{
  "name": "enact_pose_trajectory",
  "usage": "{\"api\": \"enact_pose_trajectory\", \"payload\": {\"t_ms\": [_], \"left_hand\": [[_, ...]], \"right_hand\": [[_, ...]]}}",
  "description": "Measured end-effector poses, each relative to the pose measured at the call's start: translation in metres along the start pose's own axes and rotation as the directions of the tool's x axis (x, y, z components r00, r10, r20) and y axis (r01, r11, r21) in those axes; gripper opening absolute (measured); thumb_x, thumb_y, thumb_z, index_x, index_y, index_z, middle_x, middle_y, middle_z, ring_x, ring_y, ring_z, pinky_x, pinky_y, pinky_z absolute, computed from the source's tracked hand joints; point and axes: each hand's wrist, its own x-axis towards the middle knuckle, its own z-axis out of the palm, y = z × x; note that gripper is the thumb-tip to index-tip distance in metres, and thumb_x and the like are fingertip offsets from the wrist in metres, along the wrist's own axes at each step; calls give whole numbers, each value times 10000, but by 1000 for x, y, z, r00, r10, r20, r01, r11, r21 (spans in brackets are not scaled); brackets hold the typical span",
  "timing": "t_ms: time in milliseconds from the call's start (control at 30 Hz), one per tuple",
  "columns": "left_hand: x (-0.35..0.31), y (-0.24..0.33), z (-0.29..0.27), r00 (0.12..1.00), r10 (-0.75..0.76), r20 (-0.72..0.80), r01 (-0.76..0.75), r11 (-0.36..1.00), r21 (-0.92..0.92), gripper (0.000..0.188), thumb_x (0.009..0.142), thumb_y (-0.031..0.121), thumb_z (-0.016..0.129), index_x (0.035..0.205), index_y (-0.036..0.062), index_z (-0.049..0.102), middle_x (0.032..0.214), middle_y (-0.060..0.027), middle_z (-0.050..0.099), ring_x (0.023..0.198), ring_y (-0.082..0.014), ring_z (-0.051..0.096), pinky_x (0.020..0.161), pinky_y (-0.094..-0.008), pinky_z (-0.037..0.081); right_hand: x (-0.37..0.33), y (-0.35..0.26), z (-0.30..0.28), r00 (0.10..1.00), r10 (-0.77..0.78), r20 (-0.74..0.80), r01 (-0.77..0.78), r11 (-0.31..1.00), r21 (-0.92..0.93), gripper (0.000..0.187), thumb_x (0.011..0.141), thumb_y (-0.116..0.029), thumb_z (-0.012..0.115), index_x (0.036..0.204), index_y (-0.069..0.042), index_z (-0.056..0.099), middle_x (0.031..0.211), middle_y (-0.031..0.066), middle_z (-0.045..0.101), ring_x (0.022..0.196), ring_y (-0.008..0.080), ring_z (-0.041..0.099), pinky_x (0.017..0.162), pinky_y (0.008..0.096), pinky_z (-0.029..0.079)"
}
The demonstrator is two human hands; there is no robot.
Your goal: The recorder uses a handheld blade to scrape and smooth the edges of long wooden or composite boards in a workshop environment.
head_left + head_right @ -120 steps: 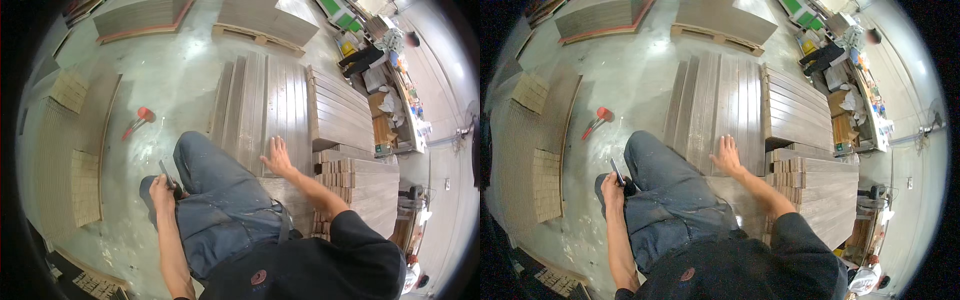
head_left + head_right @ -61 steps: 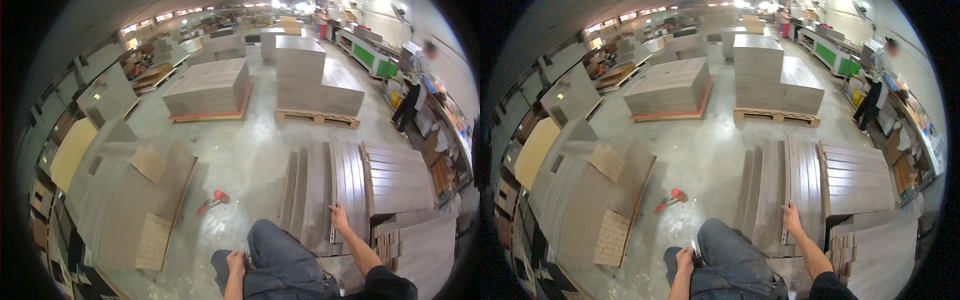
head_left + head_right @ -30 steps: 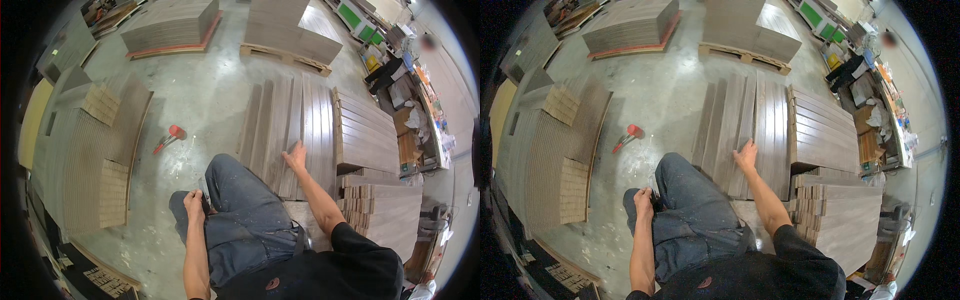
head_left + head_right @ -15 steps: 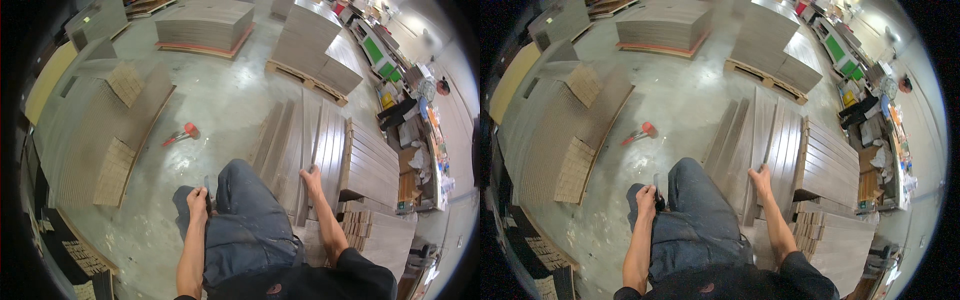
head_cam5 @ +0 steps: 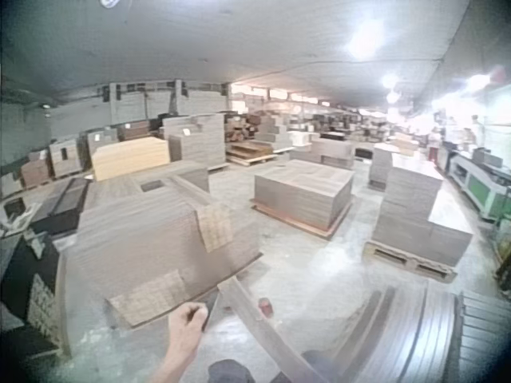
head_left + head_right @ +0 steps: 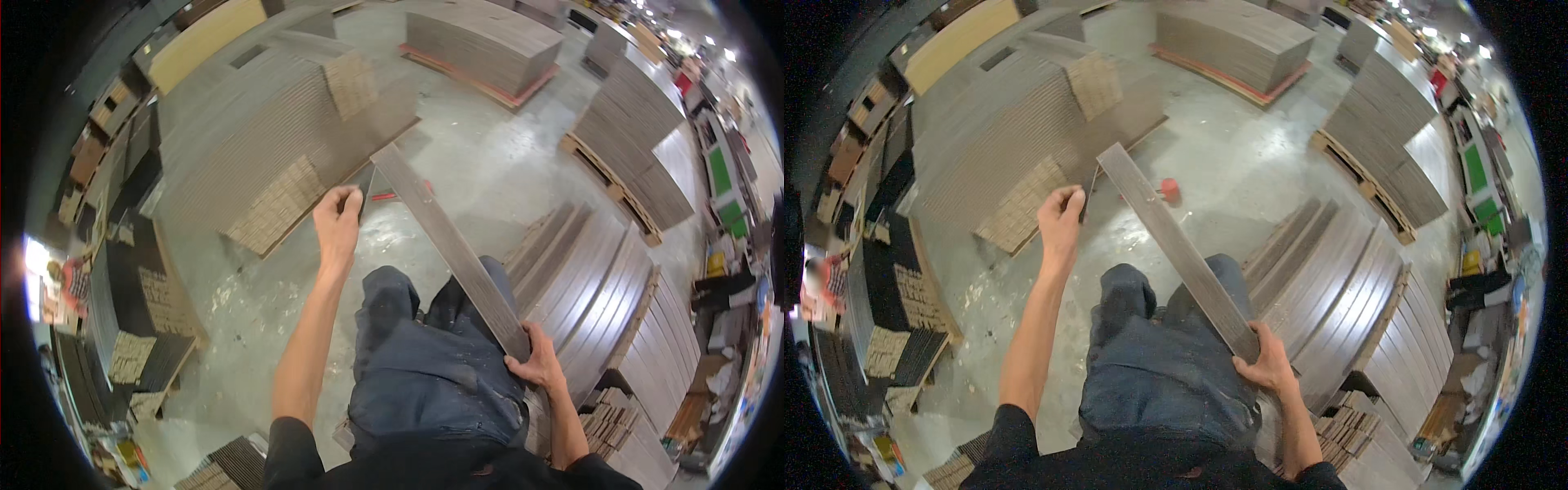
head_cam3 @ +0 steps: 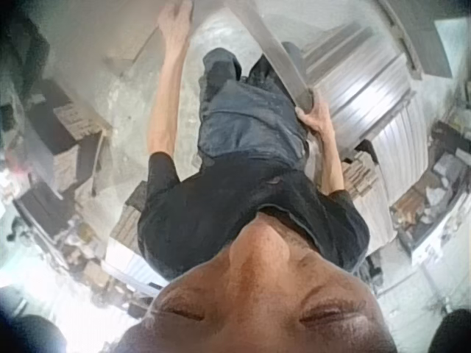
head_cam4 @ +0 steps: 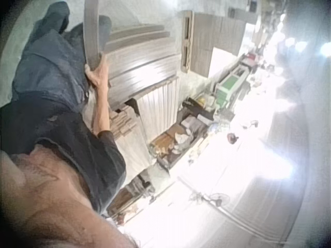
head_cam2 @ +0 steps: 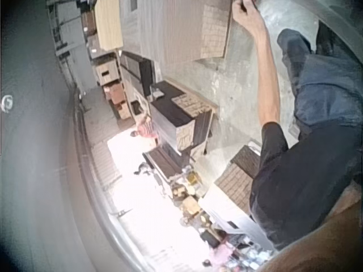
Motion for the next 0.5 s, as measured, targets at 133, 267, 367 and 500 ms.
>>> {"api": "enact_pose_trajectory", "payload": {"t_ms": [133, 267, 367, 500], "left_hand": [[19, 5, -15, 994, 78, -81, -67, 989, 134, 236, 968, 145, 656, 1071, -56, 725, 924, -97, 739, 850, -148, 655, 803, -320, 516], [27, 0, -31, 990, 104, -100, -77, 966, 247, 235, 966, 141, 652, 1075, -54, 724, 934, -111, 742, 848, -161, 665, 807, -325, 520], [27, -3, -30, 985, 129, -116, -91, 952, 292, 233, 965, 141, 648, 1075, -48, 728, 940, -121, 746, 836, -171, 671, 795, -327, 522], [26, -10, -34, 970, 228, -86, -189, 926, 326, 220, 956, 118, 665, 1093, -37, 741, 921, -93, 737, 796, -151, 632, 746, -314, 505]], "right_hand": [[-6, -8, 6, 997, -36, 65, 38, 999, -25, 750, 731, -266, 779, 1365, 3, 483, 1191, 270, 640, 1141, 426, 627, 996, 475, 490], [-8, -8, 7, 995, -56, 88, 60, 997, -47, 754, 725, -266, 782, 1365, 1, 485, 1191, 265, 637, 1135, 429, 627, 991, 476, 492], [-10, -7, 6, 995, -84, 59, 87, 996, -37, 767, 695, -272, 806, 1334, 22, 501, 1115, 260, 649, 1070, 392, 654, 962, 440, 502], [-11, -17, 7, 995, -60, 83, 66, 996, -66, 766, 695, -270, 807, 1334, 20, 498, 1124, 275, 648, 1076, 419, 652, 954, 453, 505]]}}
